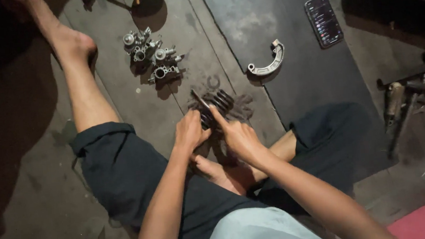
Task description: Cleaning a motorcycle shock absorber spring using a wire brush.
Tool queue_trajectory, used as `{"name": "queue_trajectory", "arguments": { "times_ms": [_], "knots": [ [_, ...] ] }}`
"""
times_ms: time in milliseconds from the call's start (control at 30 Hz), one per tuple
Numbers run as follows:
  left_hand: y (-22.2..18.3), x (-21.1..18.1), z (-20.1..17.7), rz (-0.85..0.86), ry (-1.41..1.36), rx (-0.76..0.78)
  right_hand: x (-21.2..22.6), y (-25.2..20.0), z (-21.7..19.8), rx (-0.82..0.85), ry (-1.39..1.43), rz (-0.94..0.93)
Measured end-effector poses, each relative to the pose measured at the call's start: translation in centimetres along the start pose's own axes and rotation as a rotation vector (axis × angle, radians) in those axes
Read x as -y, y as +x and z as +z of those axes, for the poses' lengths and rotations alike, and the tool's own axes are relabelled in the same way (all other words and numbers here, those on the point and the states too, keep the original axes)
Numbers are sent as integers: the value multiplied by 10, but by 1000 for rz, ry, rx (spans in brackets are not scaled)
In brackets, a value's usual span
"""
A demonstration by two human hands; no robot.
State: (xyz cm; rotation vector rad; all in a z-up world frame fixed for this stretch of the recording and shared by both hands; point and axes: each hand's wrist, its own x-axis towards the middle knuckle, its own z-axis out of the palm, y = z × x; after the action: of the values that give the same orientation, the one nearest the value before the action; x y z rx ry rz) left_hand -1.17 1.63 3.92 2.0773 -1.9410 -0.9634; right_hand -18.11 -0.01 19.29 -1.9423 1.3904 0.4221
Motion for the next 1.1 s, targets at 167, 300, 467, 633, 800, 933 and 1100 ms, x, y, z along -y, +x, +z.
{"name": "queue_trajectory", "arguments": {
  "times_ms": [167, 300, 467, 633, 800, 933, 1100],
  "knots": [
    [7, 3, 2, -11, -17, 39, -22, -31, 18, 22, -150, 43],
    [-1, 2, 10, -42, 44, 41, -5, -4, 11, 17, -158, 10],
    [-7, -6, 2, -38, 53, 18, -11, 49, 18, 4, -92, 22],
    [-2, 1, 2, 11, 25, -14, 3, -16, 2, 55, -43, 64],
    [4, 6, 5, 25, -28, -8, 2, -42, 0, 131, -165, 126],
    [-3, 0, 7, 26, 35, -8, 1, -1, 11, 49, -205, 53],
    [4, 7, 26, 29, 66, -54, 2, 44, 9, -18, -114, -5]
  ]
}}
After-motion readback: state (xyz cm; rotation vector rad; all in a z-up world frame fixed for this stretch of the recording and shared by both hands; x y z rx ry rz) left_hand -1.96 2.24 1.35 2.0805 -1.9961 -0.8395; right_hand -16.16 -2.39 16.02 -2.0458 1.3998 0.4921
